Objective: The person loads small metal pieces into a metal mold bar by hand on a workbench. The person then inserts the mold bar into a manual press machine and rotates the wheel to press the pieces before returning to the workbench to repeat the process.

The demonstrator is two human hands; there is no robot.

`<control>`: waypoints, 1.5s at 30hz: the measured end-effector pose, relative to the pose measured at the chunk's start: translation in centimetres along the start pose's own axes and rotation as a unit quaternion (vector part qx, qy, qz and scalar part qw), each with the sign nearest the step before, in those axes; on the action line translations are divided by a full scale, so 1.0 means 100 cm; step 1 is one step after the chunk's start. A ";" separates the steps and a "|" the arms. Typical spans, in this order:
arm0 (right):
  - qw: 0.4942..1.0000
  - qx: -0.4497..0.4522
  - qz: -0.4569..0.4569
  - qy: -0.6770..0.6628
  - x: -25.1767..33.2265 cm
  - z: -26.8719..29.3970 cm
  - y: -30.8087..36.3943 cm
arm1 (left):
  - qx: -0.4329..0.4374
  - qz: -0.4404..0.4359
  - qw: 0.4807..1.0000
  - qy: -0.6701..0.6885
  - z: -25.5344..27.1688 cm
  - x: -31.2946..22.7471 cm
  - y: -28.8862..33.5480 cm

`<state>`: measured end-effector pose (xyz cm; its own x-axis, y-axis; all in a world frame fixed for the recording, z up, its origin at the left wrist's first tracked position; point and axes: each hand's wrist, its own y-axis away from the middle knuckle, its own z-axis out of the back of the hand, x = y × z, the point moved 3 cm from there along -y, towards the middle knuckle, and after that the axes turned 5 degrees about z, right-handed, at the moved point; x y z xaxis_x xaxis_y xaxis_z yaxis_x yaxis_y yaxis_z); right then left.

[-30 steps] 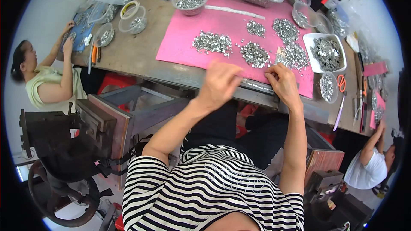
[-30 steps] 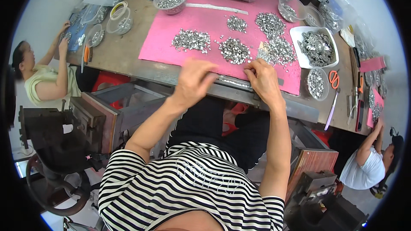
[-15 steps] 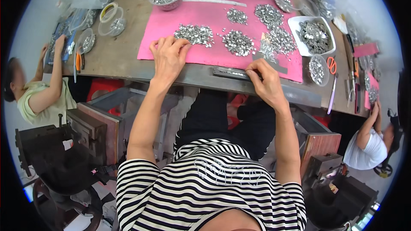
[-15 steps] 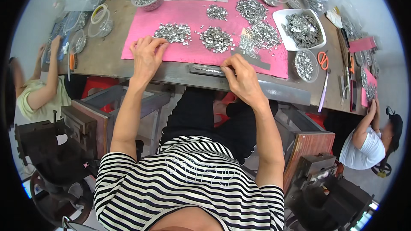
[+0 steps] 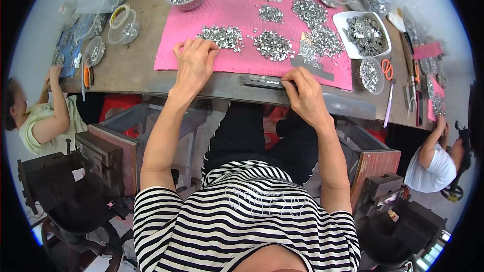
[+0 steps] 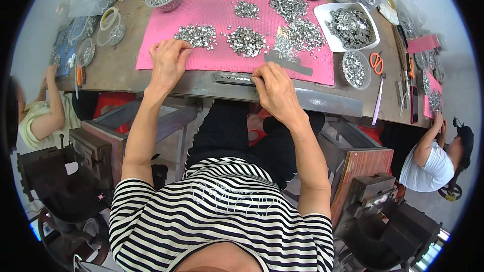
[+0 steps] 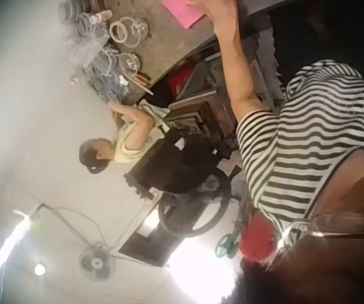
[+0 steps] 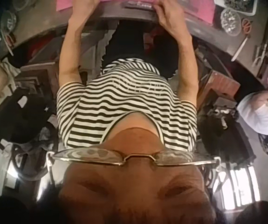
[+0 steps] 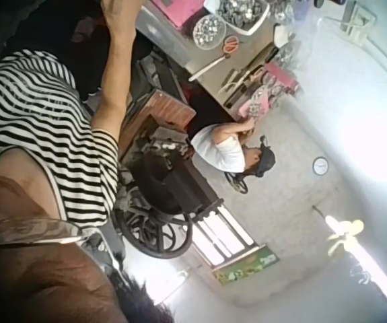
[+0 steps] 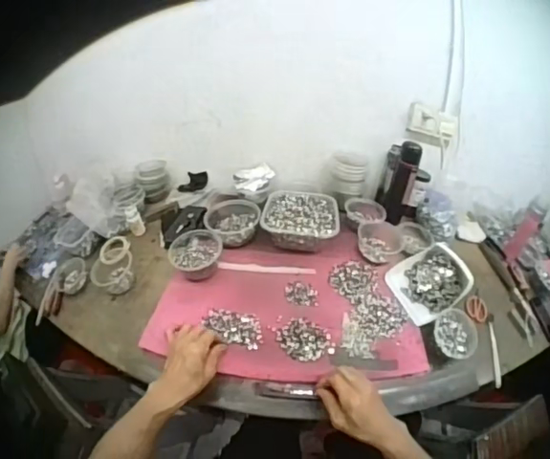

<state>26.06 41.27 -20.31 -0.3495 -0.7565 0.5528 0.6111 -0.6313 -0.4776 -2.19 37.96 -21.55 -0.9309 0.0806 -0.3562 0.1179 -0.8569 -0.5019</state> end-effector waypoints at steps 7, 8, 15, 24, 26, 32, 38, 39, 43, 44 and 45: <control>0.993 -0.018 0.051 0.105 0.011 -0.003 -0.001 | 0.067 0.034 0.969 0.237 -0.016 -0.068 0.016; 0.992 -0.017 0.058 0.108 0.011 -0.002 -0.001 | 0.057 0.023 0.964 0.260 -0.019 -0.079 0.018; 0.970 -0.134 -0.155 -0.128 -0.018 0.009 0.016 | 0.052 -0.050 0.956 0.284 -0.039 -0.117 0.025; 0.951 -0.190 -0.180 -0.164 -0.035 -0.003 0.029 | 0.032 -0.101 0.974 0.202 -0.043 -0.125 0.027; 0.955 -0.189 -0.173 -0.147 -0.033 -0.005 0.026 | 0.023 -0.115 0.978 0.171 -0.039 -0.126 0.026; 0.957 -0.193 -0.167 -0.135 -0.035 0.001 0.035 | 0.008 -0.132 0.967 0.220 -0.050 -0.127 0.033; 0.956 -0.187 -0.172 -0.147 -0.036 -0.004 0.033 | 0.002 -0.115 0.968 0.224 -0.048 -0.118 0.035; 0.956 -0.185 -0.169 -0.149 -0.037 -0.005 0.034 | -0.008 -0.122 0.967 0.224 -0.045 -0.117 0.035; 0.955 -0.190 -0.173 -0.151 -0.038 -0.003 0.036 | -0.058 -0.050 0.980 0.185 -0.019 -0.070 0.028; 0.954 -0.189 -0.175 -0.152 -0.037 -0.003 0.036 | -0.067 -0.006 0.981 0.180 -0.010 -0.046 0.026; 0.954 -0.190 -0.175 -0.152 -0.036 -0.003 0.036 | -0.067 0.012 0.991 0.118 -0.001 -0.026 0.022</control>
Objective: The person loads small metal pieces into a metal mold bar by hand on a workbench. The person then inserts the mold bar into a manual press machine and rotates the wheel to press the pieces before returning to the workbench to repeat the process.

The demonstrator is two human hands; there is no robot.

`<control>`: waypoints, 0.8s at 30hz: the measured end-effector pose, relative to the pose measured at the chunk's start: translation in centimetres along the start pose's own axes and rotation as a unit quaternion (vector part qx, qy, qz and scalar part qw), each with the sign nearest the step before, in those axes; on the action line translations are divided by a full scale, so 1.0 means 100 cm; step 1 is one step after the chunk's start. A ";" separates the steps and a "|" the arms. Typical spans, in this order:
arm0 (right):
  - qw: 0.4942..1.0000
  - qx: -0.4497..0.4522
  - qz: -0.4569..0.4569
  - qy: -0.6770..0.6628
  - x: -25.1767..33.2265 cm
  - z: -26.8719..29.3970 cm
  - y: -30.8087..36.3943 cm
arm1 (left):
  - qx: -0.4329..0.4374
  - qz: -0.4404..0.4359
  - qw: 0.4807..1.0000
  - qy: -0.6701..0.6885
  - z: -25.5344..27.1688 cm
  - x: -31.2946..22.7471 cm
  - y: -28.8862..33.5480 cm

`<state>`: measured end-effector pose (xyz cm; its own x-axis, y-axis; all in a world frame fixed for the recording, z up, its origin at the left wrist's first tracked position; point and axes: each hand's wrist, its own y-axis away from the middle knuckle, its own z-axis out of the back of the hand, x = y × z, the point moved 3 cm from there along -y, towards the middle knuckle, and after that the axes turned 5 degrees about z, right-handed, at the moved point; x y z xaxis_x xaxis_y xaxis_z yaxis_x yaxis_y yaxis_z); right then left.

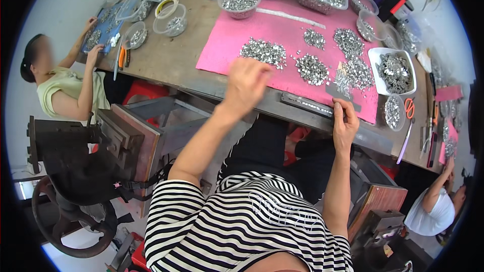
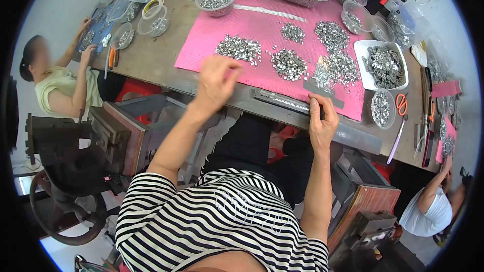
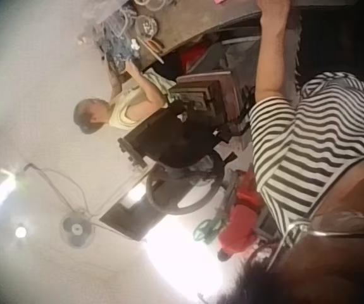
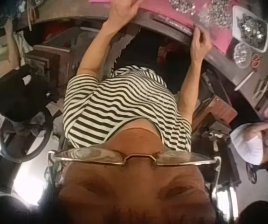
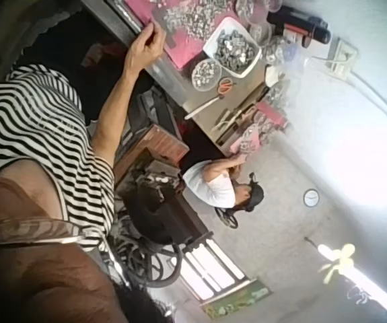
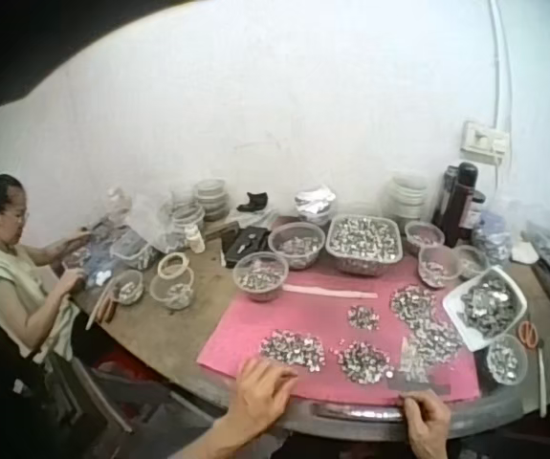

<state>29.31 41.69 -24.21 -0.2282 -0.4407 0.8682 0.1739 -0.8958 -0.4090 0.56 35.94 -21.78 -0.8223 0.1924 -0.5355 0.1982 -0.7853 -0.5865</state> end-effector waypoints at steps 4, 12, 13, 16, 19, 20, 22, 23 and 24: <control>1.000 0.005 0.006 0.019 0.001 -0.001 -0.002 | 0.007 0.010 0.994 -0.108 0.022 0.040 -0.016; 1.000 0.006 0.007 0.022 0.002 -0.001 -0.001 | 0.082 -0.070 0.979 -0.174 0.016 0.049 -0.022; 1.000 0.003 0.007 0.018 0.002 -0.001 -0.001 | 0.095 -0.083 0.977 -0.170 0.015 0.049 -0.023; 1.000 0.003 0.010 0.020 0.003 -0.001 -0.001 | 0.108 -0.077 0.983 -0.125 0.016 0.046 -0.016; 0.999 0.008 0.015 0.038 0.007 -0.002 -0.001 | 0.083 -0.061 0.987 -0.126 0.015 0.045 -0.011; 0.998 0.011 0.019 0.051 0.008 -0.002 -0.001 | 0.085 -0.061 0.987 -0.126 0.014 0.044 -0.012; 0.998 0.011 0.020 0.059 0.009 -0.002 -0.002 | 0.076 -0.094 0.980 -0.161 0.013 0.039 -0.014; 0.998 0.012 0.023 0.065 0.009 -0.002 -0.002 | 0.076 -0.094 0.979 -0.161 0.013 0.039 -0.013; 0.998 0.012 0.022 0.065 0.010 -0.002 -0.002 | 0.077 -0.097 0.979 -0.160 0.013 0.040 -0.013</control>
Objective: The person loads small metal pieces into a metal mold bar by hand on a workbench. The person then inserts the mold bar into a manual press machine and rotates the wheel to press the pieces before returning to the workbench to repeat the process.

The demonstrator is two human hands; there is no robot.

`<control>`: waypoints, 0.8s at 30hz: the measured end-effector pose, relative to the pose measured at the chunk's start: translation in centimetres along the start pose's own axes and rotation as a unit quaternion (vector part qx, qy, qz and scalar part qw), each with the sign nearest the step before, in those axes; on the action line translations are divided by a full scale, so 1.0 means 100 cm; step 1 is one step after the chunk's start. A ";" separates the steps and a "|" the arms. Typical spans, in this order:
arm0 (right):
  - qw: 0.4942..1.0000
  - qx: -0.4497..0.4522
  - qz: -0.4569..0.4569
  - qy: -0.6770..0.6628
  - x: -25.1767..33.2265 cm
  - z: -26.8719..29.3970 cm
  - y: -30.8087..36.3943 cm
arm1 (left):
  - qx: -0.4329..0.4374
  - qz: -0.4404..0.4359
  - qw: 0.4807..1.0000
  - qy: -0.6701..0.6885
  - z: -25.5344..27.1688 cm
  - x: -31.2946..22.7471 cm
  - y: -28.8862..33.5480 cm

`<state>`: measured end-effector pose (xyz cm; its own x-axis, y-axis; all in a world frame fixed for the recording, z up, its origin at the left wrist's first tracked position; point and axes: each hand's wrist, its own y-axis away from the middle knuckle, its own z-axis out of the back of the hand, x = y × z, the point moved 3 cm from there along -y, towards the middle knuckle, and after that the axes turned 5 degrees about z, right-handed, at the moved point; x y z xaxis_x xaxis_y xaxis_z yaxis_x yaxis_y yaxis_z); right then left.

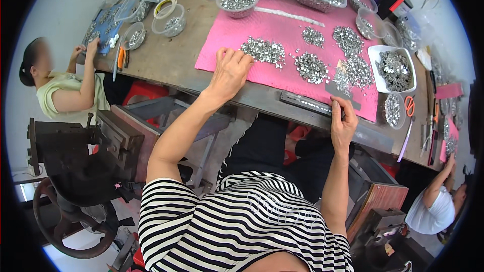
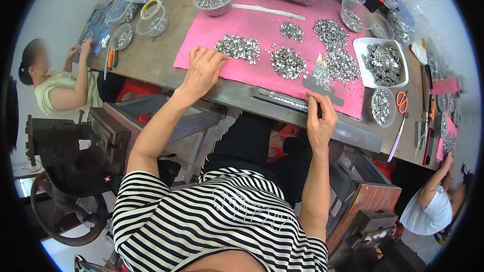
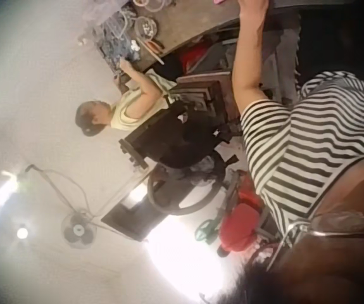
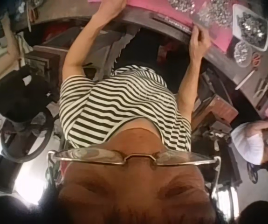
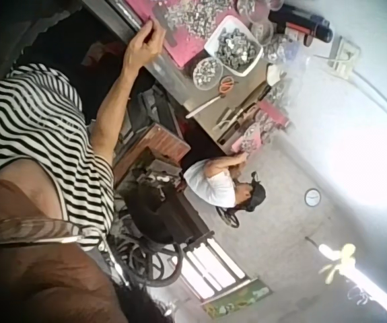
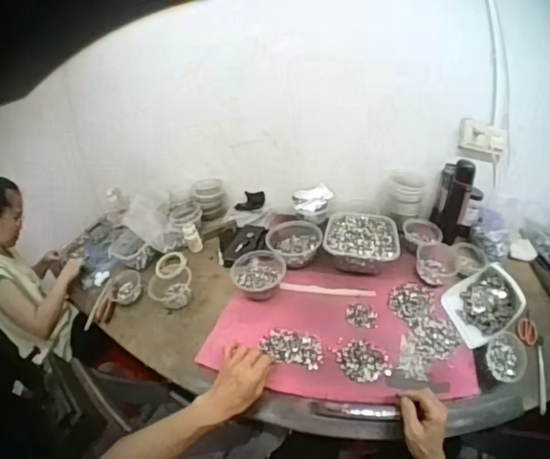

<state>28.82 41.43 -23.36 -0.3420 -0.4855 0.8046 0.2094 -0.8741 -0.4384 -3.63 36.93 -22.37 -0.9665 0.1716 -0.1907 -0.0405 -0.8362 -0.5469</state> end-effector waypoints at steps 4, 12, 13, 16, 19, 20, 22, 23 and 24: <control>1.000 -0.006 0.015 0.007 0.001 0.000 0.000 | -0.001 -0.009 1.000 0.000 0.001 0.000 0.002; 1.000 -0.005 0.013 0.014 0.003 -0.001 0.001 | 0.007 -0.032 0.999 -0.005 -0.001 0.004 0.002; 1.000 -0.009 0.016 0.019 0.003 0.001 0.002 | -0.001 -0.041 0.999 0.001 -0.002 0.003 0.001; 0.999 -0.021 0.018 0.019 0.003 0.003 0.003 | -0.003 -0.073 0.997 0.025 0.000 0.003 0.001; 0.999 -0.016 0.022 0.023 0.007 0.000 0.001 | 0.018 -0.053 0.998 0.042 0.001 0.011 0.005; 1.000 -0.013 0.022 0.018 0.006 -0.002 0.000 | 0.020 -0.031 0.999 0.037 0.003 0.010 0.005; 1.000 -0.016 0.021 0.008 0.005 -0.004 -0.001 | 0.015 -0.008 1.000 0.022 0.007 0.005 0.001; 1.000 -0.014 0.020 0.005 0.003 -0.004 -0.001 | 0.017 -0.015 0.999 0.032 0.006 -0.005 -0.002; 1.000 -0.019 0.011 0.004 0.003 -0.002 0.001 | 0.017 0.006 0.997 0.081 0.005 -0.016 -0.003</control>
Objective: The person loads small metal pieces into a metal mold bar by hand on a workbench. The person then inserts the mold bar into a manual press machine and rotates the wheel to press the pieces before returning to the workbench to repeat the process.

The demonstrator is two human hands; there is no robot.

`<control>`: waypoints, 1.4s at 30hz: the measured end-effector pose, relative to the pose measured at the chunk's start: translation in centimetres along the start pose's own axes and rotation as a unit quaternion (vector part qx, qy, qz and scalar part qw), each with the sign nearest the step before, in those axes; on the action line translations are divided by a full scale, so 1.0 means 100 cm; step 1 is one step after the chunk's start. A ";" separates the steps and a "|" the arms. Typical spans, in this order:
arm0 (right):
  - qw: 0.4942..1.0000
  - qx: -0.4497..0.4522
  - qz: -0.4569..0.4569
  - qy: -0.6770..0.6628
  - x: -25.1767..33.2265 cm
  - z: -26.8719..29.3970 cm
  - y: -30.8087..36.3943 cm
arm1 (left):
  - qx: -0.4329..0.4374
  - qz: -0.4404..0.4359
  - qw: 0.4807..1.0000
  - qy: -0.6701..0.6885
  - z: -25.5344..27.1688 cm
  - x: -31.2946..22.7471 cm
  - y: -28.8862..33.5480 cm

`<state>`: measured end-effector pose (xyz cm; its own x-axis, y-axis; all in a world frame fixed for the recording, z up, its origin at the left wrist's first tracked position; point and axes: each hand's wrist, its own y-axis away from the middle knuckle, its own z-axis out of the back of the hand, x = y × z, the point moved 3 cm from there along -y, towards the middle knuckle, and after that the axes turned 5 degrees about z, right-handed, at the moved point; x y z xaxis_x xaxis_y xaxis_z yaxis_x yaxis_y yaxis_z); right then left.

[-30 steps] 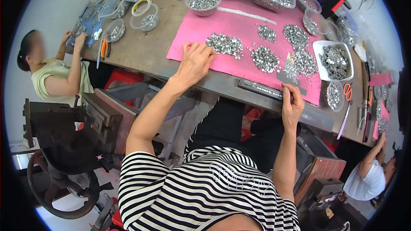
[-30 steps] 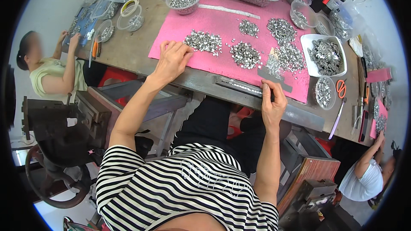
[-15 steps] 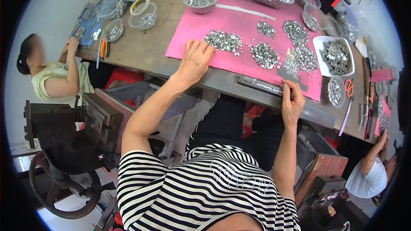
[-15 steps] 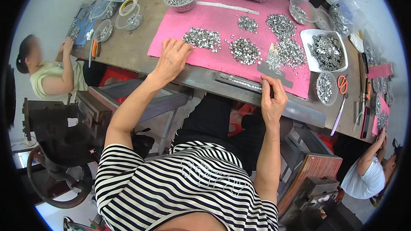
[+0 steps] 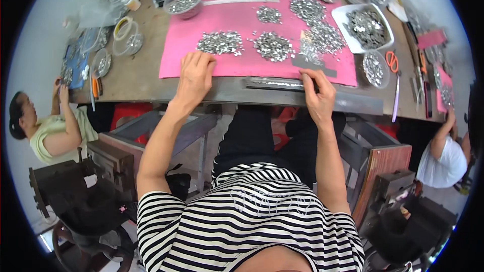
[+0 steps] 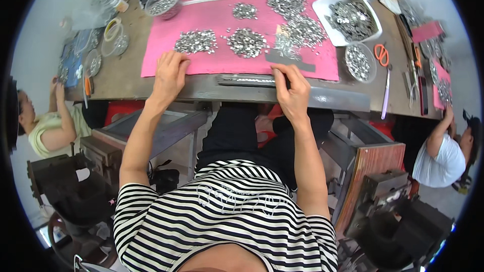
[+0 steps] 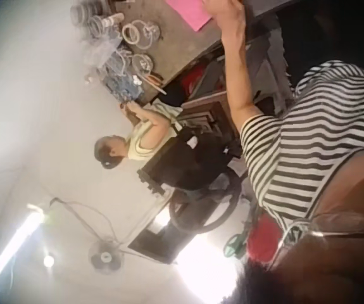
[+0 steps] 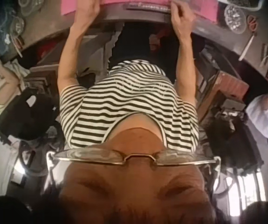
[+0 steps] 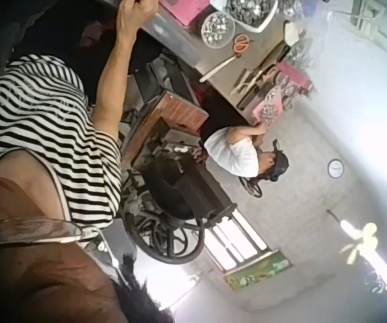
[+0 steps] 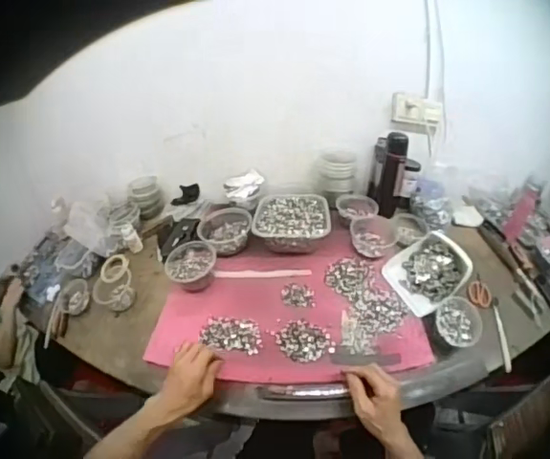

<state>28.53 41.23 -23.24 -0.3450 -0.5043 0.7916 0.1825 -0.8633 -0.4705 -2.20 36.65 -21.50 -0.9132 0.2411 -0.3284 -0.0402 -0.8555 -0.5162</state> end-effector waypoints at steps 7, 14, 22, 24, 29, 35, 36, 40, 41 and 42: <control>1.000 -0.025 0.011 -0.015 -0.001 0.002 -0.001 | 0.021 0.017 0.973 0.229 -0.043 -0.112 -0.011; 0.999 -0.033 0.011 -0.024 0.001 0.001 0.000 | -0.002 -0.007 0.985 0.172 -0.069 -0.130 -0.006; 0.999 -0.039 0.017 -0.026 -0.001 0.001 0.000 | -0.037 -0.029 0.987 0.153 -0.072 -0.133 -0.002; 0.999 -0.040 0.015 -0.031 -0.002 0.001 0.001 | -0.030 -0.031 0.987 0.153 -0.073 -0.132 -0.001; 0.991 -0.011 -0.050 -0.120 -0.018 0.014 0.003 | -0.051 -0.093 0.985 0.138 -0.067 -0.122 0.003; 0.969 0.138 -0.131 -0.159 -0.024 0.020 0.004 | -0.040 -0.040 0.982 0.178 -0.069 -0.118 0.016; 0.971 0.135 -0.127 -0.153 -0.023 0.021 -0.002 | -0.044 -0.045 0.981 0.182 -0.072 -0.117 0.014; 0.958 0.164 -0.178 -0.156 -0.020 0.020 -0.009 | -0.045 -0.037 0.981 0.183 -0.070 -0.116 0.016; 0.956 0.168 -0.178 -0.160 -0.019 0.021 -0.009 | -0.046 -0.035 0.980 0.193 -0.067 -0.115 0.014; 0.944 0.157 -0.203 -0.207 -0.025 0.021 -0.003 | -0.069 -0.047 0.983 0.163 -0.061 -0.112 0.016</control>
<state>31.24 42.69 -24.24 -0.0677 -0.0378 0.9970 0.3995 -0.9167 -0.0076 10.47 35.38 -23.42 -0.7289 0.4690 -0.4987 -0.0416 -0.7574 -0.6516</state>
